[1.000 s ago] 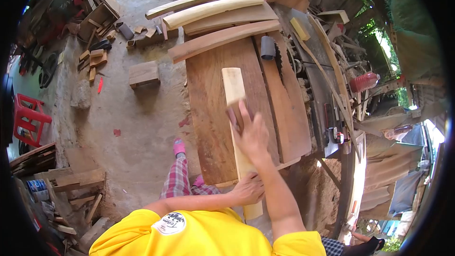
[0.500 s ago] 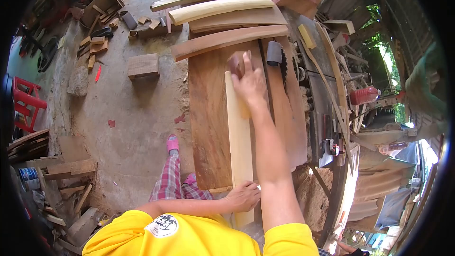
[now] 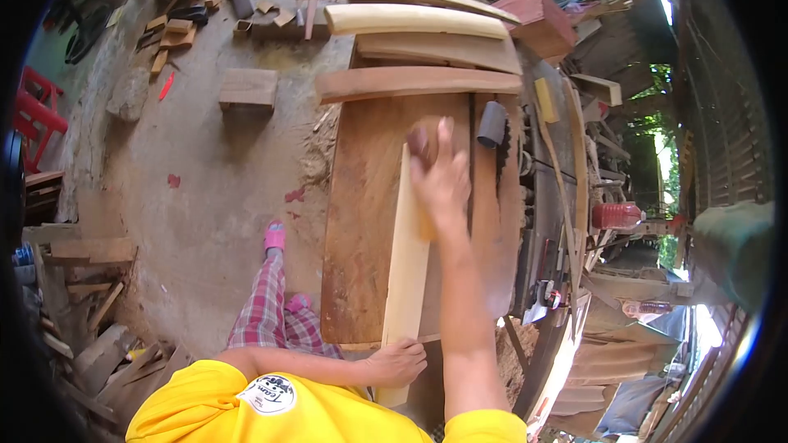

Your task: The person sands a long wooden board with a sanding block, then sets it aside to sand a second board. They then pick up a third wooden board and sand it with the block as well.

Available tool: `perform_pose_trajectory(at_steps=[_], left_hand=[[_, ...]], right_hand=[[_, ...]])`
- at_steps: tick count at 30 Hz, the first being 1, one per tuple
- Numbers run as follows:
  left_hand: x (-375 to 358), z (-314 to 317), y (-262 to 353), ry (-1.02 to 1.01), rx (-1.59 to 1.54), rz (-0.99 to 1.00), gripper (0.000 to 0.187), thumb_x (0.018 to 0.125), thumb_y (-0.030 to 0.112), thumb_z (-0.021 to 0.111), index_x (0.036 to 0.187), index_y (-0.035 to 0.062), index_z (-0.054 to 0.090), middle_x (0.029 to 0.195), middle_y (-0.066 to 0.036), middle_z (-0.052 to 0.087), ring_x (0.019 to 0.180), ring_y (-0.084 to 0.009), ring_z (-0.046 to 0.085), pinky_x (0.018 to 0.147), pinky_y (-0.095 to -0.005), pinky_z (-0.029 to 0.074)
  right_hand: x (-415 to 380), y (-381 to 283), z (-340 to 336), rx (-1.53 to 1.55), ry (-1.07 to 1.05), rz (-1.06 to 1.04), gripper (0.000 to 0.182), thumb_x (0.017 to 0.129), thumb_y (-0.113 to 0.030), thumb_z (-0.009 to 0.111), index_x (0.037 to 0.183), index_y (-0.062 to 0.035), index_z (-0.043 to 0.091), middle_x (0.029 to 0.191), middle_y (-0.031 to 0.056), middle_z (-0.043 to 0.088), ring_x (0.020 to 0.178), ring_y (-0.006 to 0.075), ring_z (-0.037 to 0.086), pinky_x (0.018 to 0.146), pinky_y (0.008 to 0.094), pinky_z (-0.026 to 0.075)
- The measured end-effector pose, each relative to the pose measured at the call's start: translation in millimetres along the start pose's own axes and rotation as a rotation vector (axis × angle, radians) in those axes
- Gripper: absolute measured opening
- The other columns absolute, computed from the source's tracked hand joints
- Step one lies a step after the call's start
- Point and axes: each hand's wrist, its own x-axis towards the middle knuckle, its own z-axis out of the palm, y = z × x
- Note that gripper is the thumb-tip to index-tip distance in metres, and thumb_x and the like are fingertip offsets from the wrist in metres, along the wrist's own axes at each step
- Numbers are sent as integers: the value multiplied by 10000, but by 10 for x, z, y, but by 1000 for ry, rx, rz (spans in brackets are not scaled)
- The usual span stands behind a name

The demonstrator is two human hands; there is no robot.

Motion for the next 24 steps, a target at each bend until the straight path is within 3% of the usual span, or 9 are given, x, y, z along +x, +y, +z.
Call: perform_pose_trajectory(at_steps=[1,5,7,10,12,15,19,21,24], left_hand=[[8,6,0,12,-9,6,127,818,238,608,780,117,597,820,-25,534,916,-186,524,925,-331,373],[16,9,5,13,11,12,131,826,233,603,787,108,603,850,-28,559,959,-189,521,923,-330,375],[23,-41,22,-33,9,7,135,834,237,601,804,105,611,863,-30,568,980,-194,521,922,-336,376],[9,50,-2,-4,-11,23,152,847,249,598,837,100,625,882,-34,579,1007,-205,526,920,-349,379],[-3,100,-19,76,-9,51,163,854,257,598,853,98,632,888,-35,583,1014,-211,530,919,-356,380],[-13,166,-32,81,-10,46,177,859,281,597,882,110,637,885,-35,588,1003,-205,538,897,-348,379],[-9,-7,17,-72,-49,50,181,864,283,587,924,114,617,896,-30,588,986,-194,542,879,-349,382],[38,-67,3,-170,-4,21,139,873,246,591,905,111,603,890,-36,582,955,-205,545,872,-371,400],[25,33,-35,29,-185,14,131,781,224,657,803,133,564,827,-40,513,984,-211,538,952,-354,377]], right_hand=[[258,-60,20,-8,-8,35,859,838,-368,725,1536,-338,224,1115,261,535,998,464,618,834,536,520],[412,-147,5,-50,-38,73,847,857,-394,702,1543,-351,206,1122,259,535,1005,451,625,846,533,515],[21,29,85,-3,12,2,845,859,-375,699,1546,-364,208,1084,263,523,966,463,622,831,536,515],[-965,171,-31,10,112,-151,874,841,-326,727,1557,-341,225,944,207,487,823,433,598,683,533,509],[-1528,134,-220,1,-5,-54,898,807,-261,773,1550,-308,270,972,218,504,836,443,585,710,528,503],[-1611,108,-252,28,-16,-22,915,803,-258,780,1552,-305,256,973,215,510,837,440,594,704,523,507],[-540,13,-57,52,33,-62,901,814,-269,767,1543,-318,241,1032,223,550,878,455,621,746,532,532],[50,-35,2,-8,2,-8,847,846,-382,723,1528,-329,223,1072,244,559,979,450,635,790,518,545],[413,-88,3,-16,-60,88,943,829,-426,727,1556,-365,129,1117,260,545,1004,456,634,872,528,527]])
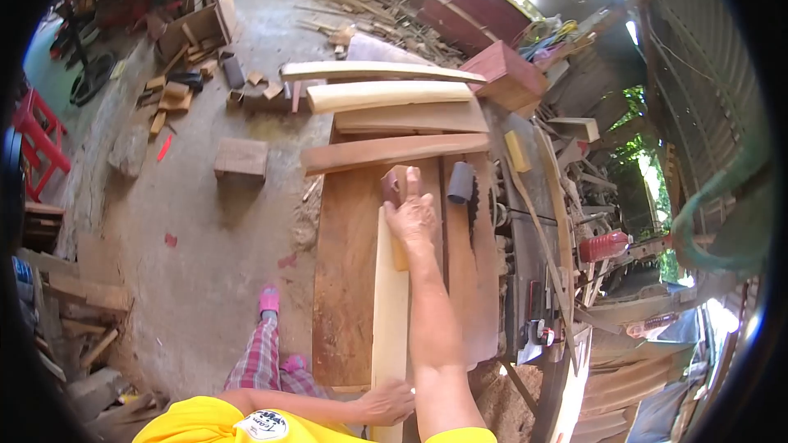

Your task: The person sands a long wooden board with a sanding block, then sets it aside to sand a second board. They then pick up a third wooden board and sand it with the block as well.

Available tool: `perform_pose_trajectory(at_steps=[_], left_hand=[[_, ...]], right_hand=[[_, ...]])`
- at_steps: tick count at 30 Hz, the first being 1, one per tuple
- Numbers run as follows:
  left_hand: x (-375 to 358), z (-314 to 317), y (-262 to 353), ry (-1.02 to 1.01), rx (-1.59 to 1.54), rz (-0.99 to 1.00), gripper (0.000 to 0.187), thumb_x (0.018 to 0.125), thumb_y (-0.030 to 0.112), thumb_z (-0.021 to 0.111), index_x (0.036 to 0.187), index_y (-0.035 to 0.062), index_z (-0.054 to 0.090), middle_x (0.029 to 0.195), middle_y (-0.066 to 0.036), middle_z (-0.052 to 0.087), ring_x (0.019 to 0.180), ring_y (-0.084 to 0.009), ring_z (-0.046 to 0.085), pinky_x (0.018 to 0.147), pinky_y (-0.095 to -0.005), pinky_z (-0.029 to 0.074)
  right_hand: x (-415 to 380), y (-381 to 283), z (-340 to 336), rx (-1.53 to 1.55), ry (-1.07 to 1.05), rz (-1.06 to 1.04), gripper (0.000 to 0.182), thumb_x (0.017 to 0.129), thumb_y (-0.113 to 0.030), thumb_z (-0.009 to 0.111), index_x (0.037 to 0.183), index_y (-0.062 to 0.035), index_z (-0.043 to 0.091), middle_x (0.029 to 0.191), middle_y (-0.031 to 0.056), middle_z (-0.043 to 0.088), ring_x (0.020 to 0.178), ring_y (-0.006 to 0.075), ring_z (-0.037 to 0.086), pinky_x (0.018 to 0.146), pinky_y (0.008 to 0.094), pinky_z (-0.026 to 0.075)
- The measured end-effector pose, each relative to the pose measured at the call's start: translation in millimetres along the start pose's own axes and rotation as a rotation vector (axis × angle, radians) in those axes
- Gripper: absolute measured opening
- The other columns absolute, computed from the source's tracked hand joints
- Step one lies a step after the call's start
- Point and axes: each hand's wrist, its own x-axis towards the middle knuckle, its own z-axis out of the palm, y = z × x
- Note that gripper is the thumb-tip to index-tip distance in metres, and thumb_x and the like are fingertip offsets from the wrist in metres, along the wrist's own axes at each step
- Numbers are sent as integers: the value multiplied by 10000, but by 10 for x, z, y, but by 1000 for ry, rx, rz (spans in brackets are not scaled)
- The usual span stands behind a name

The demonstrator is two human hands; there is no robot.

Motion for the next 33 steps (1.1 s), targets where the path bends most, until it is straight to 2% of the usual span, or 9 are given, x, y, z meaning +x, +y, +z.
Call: perform_pose_trajectory(at_steps=[4,6,10,11,14,16,19,29,33], left_hand=[[386,-782,112,391,-497,-94,198,810,290,704,819,93,685,904,-113,669,873,-312,625,730,-442,490],[783,-1267,57,-208,-37,22,234,752,302,741,724,74,697,786,-131,696,756,-359,665,678,-471,538],[1576,-2172,58,-310,-261,-83,176,778,194,681,771,20,707,776,-169,705,706,-334,694,621,-430,541],[1660,-2150,23,89,-133,-41,145,785,172,670,751,31,670,728,-146,670,695,-312,671,656,-407,515],[1339,-2018,-65,464,8,-74,130,786,162,668,730,51,630,662,-131,609,682,-301,645,696,-430,490],[722,-1583,-280,95,-5,-197,105,798,180,678,782,85,636,740,-98,604,768,-286,625,800,-469,471],[108,-993,-362,53,232,168,172,853,261,699,950,122,671,1152,-85,567,1218,-284,490,1057,-471,345],[70,-501,-264,46,215,-68,201,912,274,607,1052,159,693,1174,-81,577,1291,-276,429,1114,-480,283],[89,-549,-240,-7,177,-103,220,924,253,565,1093,157,668,1197,-68,564,1309,-251,410,1137,-486,253]], right_hand=[[-495,108,-56,17,-23,-10,966,823,-398,757,1564,-360,137,1101,283,533,1020,465,610,897,524,512],[-522,350,107,117,80,-112,940,829,-415,736,1556,-371,141,1073,259,535,962,465,629,858,528,530],[-527,353,88,80,41,-20,935,823,-399,754,1551,-354,169,1052,258,545,1005,458,621,863,535,519],[-531,314,40,82,43,-21,935,823,-399,754,1551,-354,169,1052,258,545,1005,458,621,863,535,519],[-578,251,-17,56,-26,53,911,835,-412,740,1551,-351,181,1086,257,547,1033,447,621,889,523,515],[-550,347,50,103,43,-34,892,844,-429,724,1551,-356,186,1139,256,538,1066,434,621,920,500,508],[-537,361,56,106,29,-17,936,839,-446,729,1558,-391,133,1147,263,534,1081,470,607,943,535,495],[-1886,469,-94,-97,45,-296,909,796,-306,785,1524,-398,248,1038,190,500,936,423,614,753,533,525],[-1432,317,-49,2,92,-218,893,810,-332,775,1532,-383,252,1022,214,504,913,448,611,762,542,519]])
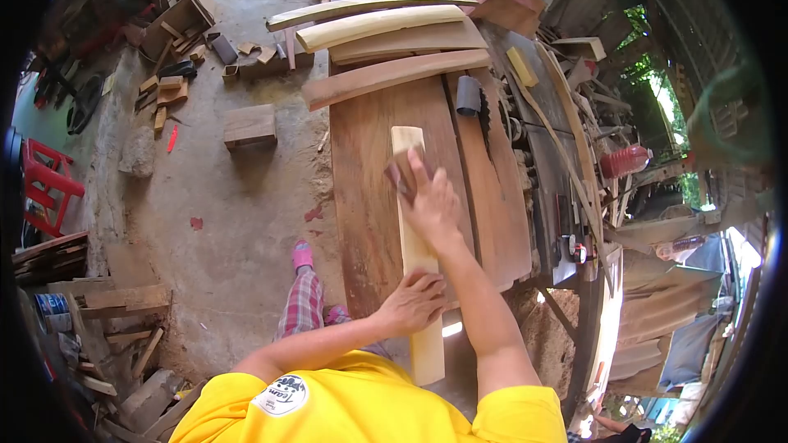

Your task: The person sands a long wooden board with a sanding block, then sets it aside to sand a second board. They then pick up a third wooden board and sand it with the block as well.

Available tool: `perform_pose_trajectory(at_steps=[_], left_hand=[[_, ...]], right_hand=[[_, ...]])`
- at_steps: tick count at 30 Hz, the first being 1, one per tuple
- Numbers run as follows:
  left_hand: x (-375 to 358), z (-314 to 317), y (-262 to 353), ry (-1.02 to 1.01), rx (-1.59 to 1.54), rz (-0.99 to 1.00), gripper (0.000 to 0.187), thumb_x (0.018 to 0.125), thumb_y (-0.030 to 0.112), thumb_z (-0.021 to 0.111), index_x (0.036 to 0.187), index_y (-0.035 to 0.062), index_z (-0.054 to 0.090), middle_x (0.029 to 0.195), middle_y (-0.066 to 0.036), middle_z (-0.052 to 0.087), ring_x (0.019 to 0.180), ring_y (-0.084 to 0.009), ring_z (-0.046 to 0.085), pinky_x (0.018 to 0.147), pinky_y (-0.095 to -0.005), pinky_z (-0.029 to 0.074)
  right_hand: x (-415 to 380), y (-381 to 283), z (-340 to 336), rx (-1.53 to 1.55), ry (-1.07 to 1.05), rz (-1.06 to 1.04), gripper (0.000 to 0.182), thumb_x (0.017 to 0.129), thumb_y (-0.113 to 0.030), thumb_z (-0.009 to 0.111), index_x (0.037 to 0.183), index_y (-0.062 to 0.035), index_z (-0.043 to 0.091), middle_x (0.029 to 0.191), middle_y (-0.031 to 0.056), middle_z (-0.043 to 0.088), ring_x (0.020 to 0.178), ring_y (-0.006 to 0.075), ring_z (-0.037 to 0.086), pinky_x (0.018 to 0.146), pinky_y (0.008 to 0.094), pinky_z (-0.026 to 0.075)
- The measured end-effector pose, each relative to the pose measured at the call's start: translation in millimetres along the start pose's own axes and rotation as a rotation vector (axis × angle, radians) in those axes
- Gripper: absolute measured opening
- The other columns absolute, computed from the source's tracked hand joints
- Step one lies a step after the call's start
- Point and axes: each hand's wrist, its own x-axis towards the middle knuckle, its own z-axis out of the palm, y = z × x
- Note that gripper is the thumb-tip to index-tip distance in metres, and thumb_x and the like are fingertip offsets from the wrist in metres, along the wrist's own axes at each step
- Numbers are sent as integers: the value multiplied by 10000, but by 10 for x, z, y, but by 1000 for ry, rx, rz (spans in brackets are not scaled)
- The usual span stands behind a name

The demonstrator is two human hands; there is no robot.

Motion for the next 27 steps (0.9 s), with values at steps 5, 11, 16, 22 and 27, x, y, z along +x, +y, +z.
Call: perform_pose_trajectory(at_steps=[5,11,16,22,27], left_hand=[[37,-17,-3,-27,29,-25,173,930,262,559,989,110,617,1227,-78,542,1311,-240,409,1139,-482,250],[50,-55,9,-32,23,-33,176,919,249,565,1008,113,632,1228,-75,545,1298,-244,411,1137,-463,263],[61,-47,-22,-5,44,-9,213,886,253,599,1050,126,648,1228,-64,545,1307,-247,396,1137,-461,261],[53,15,-12,21,90,-35,226,874,260,624,1065,139,607,1220,-49,524,1316,-239,385,1135,-459,256],[32,7,-17,-13,40,-15,220,879,264,625,1064,146,605,1220,-46,516,1321,-230,378,1131,-451,259]], right_hand=[[1397,-95,29,4,-158,205,848,840,-390,721,1535,-358,235,1213,250,531,1069,444,618,915,493,517],[385,17,115,-21,37,11,870,819,-337,754,1529,-387,255,1037,216,505,902,438,607,745,564,510],[106,-56,-19,-46,-15,43,886,804,-284,763,1527,-393,263,1032,218,506,850,439,604,718,542,506],[1276,111,159,31,-51,196,847,848,-385,719,1534,-351,224,1112,250,528,1003,452,610,859,540,516],[73,75,31,-17,-34,99,894,836,-305,740,1554,-365,211,1088,252,509,959,459,597,798,540,521]])
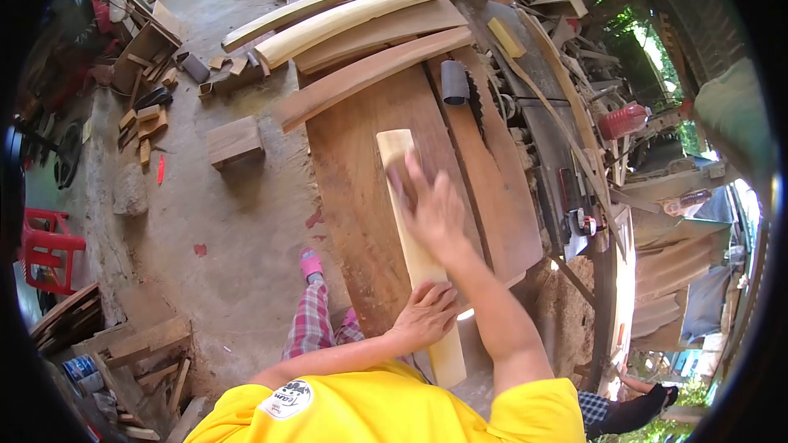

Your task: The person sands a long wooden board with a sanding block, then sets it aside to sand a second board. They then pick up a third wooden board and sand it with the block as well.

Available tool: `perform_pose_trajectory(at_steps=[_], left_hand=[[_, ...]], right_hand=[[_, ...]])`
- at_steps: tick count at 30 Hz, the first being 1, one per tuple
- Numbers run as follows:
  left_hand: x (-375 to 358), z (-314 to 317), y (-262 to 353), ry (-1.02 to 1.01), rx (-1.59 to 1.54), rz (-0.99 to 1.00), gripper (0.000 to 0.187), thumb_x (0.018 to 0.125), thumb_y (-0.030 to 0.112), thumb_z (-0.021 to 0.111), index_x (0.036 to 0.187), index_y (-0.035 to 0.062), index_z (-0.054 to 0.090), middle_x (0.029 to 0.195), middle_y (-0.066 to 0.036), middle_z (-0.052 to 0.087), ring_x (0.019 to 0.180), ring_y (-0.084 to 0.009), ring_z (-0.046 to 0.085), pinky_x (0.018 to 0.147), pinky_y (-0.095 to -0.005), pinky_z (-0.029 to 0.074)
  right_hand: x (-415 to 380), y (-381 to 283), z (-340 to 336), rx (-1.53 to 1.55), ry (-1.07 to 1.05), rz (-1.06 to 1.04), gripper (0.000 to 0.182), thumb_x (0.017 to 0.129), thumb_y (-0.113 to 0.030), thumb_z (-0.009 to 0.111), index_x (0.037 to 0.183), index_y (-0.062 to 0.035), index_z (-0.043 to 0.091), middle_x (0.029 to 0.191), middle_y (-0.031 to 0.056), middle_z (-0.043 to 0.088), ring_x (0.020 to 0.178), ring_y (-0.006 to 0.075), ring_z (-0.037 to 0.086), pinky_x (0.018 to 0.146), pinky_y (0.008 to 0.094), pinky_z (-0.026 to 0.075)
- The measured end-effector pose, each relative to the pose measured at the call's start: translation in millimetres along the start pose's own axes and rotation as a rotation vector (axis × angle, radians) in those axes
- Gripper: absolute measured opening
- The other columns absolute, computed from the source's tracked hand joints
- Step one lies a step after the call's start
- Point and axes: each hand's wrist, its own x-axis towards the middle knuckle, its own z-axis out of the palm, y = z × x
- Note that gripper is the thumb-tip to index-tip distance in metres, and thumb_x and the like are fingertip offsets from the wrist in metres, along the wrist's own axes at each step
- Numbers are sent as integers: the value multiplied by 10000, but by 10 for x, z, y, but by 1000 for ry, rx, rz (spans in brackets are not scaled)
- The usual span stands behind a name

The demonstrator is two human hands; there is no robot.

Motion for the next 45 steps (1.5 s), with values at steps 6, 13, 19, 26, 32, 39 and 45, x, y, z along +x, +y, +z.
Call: perform_pose_trajectory(at_steps=[6,13,19,26,32,39,45], left_hand=[[1,15,4,15,22,-33,274,880,263,624,1132,158,600,1227,-44,513,1324,-220,378,1130,-456,253],[24,-32,17,-37,52,-6,298,868,257,631,1150,168,598,1226,-41,515,1311,-217,394,1125,-446,253],[42,36,-25,9,4,-27,300,847,252,644,1130,162,605,1240,-33,517,1308,-212,397,1119,-443,259],[22,2,17,-32,70,-22,297,842,249,651,1130,179,627,1251,-21,516,1304,-204,397,1124,-439,255],[26,11,2,30,10,-30,301,853,249,647,1148,191,635,1257,-11,517,1304,-200,398,1127,-438,253],[-6,-29,52,-40,16,-40,311,855,248,649,1155,172,633,1249,-16,527,1302,-199,404,1124,-441,259],[44,20,26,54,22,-43,286,857,265,642,1120,152,634,1265,-39,525,1296,-208,405,1133,-443,246]], right_hand=[[581,-32,34,36,-2,101,844,848,-329,723,1536,-352,234,1072,254,512,942,469,601,795,558,516],[471,52,52,52,31,43,860,853,-322,721,1548,-362,217,1060,253,502,910,462,601,785,542,520],[131,33,22,-6,72,47,866,837,-355,744,1548,-342,249,970,212,508,837,425,618,680,529,509],[779,-16,102,-32,108,80,869,822,-314,762,1526,-347,254,1056,242,517,942,420,604,800,533,513],[-15,-48,-79,-119,42,94,880,826,-314,754,1550,-349,255,976,237,495,808,429,587,690,527,488],[992,-59,92,-158,60,141,889,816,-313,759,1540,-361,246,1056,241,494,893,431,589,778,533,502],[138,-125,-136,-174,-4,77,923,798,-241,769,1546,-366,242,1042,216,478,880,418,581,754,522,490]])
